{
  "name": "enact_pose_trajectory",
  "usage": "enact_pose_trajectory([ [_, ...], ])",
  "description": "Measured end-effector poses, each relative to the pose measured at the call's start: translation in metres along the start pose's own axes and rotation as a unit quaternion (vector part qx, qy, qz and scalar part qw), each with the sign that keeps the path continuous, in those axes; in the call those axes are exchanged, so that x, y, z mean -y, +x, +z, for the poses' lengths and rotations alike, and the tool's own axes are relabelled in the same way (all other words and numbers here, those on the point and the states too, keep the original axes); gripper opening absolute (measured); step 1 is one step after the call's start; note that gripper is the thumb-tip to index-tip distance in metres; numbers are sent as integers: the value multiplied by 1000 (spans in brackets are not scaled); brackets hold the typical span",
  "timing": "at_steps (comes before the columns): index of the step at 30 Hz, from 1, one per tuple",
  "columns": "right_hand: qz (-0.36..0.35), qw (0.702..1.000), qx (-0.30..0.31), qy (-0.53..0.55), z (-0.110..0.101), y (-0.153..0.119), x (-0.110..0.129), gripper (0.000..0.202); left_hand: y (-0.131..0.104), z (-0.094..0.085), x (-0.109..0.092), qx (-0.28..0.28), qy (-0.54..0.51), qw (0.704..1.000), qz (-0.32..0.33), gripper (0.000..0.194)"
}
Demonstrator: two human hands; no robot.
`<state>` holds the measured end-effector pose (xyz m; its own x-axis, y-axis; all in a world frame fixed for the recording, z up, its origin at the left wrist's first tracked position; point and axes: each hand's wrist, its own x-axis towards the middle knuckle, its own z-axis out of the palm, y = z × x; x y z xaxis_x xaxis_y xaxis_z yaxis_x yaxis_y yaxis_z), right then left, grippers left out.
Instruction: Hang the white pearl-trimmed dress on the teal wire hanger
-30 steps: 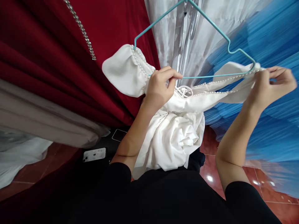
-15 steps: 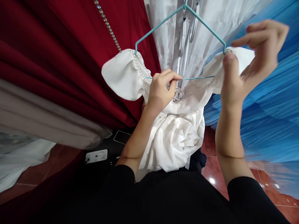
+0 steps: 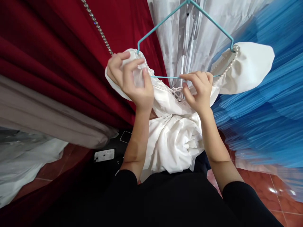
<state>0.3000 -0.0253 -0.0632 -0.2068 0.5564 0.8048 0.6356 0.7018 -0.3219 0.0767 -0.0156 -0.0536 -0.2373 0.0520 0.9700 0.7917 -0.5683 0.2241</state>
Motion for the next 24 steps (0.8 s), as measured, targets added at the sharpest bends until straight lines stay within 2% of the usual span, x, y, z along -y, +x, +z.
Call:
enact_pose_trajectory([
  [1, -5, 1000, -2, -4, 1, 1, 0, 31, 3, 1, 15, 4, -4, 1000, 21, 25],
  [2, -8, 1000, -2, -10, 1, 1, -1, 32, 6, 2, 30, 31, -23, 999, 18, 40],
  [4, -2, 1000, 4, -19, 1, 1, -4, 32, 12, 7, 55, 86, -64, 994, 1, 56],
  [6, 5, 1000, 15, -20, -2, 2, -7, 31, 20, 14, 71, 110, -72, 991, -37, 60],
  [9, 6, 1000, 27, -14, -7, 3, -10, 30, 37, 19, 82, 141, -36, 984, -102, 58],
  [12, 1, 999, 32, -17, -10, 4, -12, 30, 55, 12, 86, 160, -13, 978, -135, 56],
  [15, -11, 999, 37, -18, -9, 5, -15, 32, 61, -9, 83, 111, 18, 979, -169, 57],
  [17, -21, 999, 37, -15, -8, 4, -17, 33, 57, -26, 74, 103, 30, 971, -216, 53],
  [20, -32, 999, 31, -15, -8, 4, -19, 33, 45, -47, 52, 126, 6, 946, -297, 40],
  [22, -35, 999, 28, -17, -9, 4, -20, 34, 38, -56, 41, 147, -1, 931, -333, 33],
  [24, -38, 999, 27, -15, -11, 4, -21, 35, 35, -61, 41, 165, 20, 924, -345, 31],
])
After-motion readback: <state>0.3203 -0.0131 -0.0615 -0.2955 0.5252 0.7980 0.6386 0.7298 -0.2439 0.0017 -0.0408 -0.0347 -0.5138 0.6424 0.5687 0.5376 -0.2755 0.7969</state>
